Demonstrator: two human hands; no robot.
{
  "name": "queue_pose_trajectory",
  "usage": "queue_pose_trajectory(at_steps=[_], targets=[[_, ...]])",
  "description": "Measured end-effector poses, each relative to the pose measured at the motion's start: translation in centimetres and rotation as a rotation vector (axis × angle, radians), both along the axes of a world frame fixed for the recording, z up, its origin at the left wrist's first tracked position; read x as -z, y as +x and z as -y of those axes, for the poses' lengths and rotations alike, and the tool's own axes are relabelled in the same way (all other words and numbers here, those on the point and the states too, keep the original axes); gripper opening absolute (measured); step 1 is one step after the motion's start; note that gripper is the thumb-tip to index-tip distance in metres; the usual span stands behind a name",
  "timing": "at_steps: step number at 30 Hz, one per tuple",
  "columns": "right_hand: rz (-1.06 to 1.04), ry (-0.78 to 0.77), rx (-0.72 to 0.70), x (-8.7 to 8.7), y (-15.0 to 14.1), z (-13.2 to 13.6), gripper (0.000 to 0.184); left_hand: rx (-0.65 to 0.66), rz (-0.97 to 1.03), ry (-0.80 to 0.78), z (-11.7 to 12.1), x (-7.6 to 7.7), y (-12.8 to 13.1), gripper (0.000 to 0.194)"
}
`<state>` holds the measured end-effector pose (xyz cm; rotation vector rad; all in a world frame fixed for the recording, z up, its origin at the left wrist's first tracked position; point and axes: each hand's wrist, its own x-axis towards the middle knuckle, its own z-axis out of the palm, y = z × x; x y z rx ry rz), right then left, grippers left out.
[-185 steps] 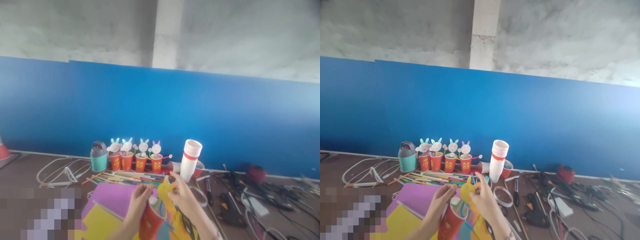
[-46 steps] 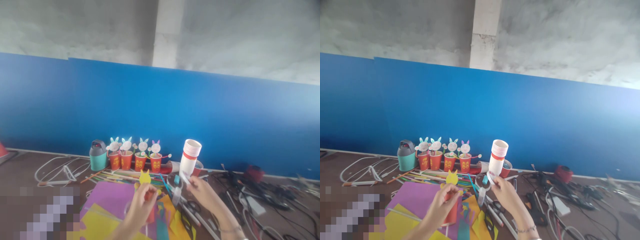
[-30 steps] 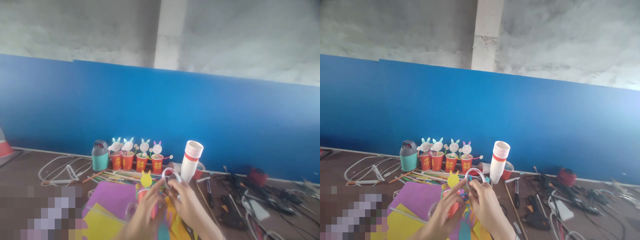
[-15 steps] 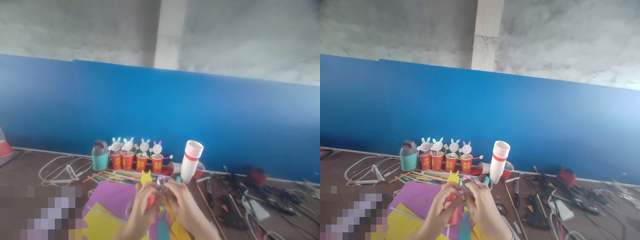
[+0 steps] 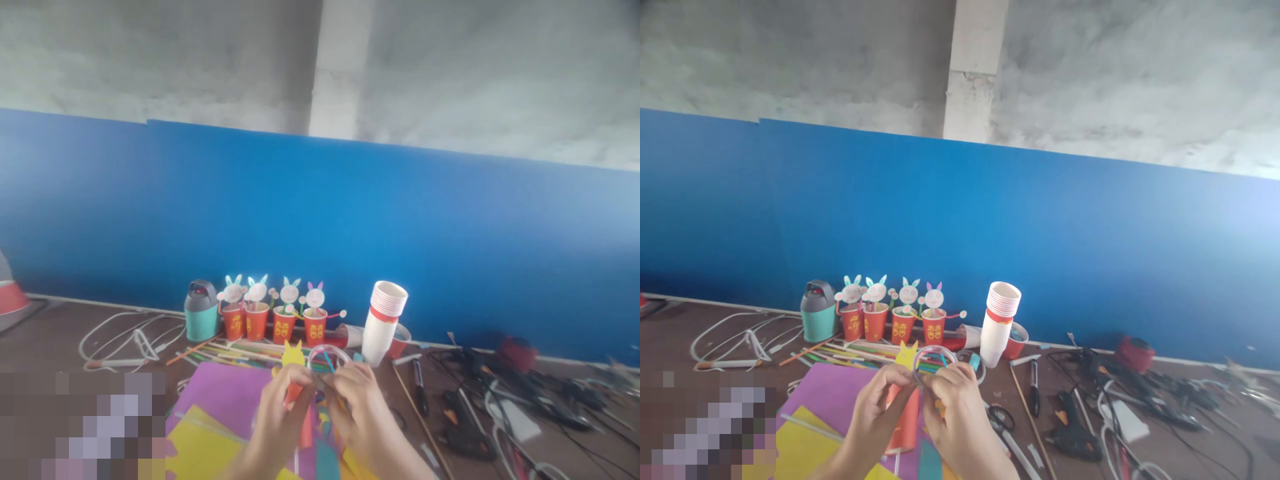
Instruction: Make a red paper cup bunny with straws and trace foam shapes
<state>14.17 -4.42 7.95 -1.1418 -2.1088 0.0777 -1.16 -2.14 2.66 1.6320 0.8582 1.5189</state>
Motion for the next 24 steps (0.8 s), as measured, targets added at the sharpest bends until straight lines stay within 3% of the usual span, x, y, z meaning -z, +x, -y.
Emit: queue_pose_trajectory(at_steps=[5, 12, 15, 18, 20, 22, 24], targets=[[-0.121, -0.059, 0.009, -0.1, -0.8, 0.2, 0.031, -0.005, 0.012, 0.116, 0.5, 0.5, -0.2, 0.012], [-0.676, -0.504, -0.083, 0.5, -1.9, 0.3, 0.034, 0.016, 0.025, 0.215, 0.9, 0.8, -0.5, 0.013], [-0.744, -0.527, -0.041, 0.6, -1.8, 0.3, 0.037, 0.038, 0.052, 0.211, 1.2, 0.4, -0.6, 0.011], [-0.617, -0.219, 0.195, 0.2, 0.3, -0.3, 0.033, -0.055, 0.195, 0.095, 1.1, -0.7, -0.8, 0.011], [-0.398, -0.002, 0.377, 0.1, 3.0, -1.1, 0.034, -0.108, 0.28, -0.041, 0.7, -1.6, -0.9, 0.018], [-0.169, -0.06, 0.469, 0.4, 6.0, -2.1, 0.033, -0.045, 0.304, -0.238, 0.1, -2.3, -0.8, 0.022], [0.079, -0.331, 0.647, 1.4, 8.7, -3.0, 0.033, 0.063, 0.367, -0.439, -0.4, -2.5, -0.5, 0.025]])
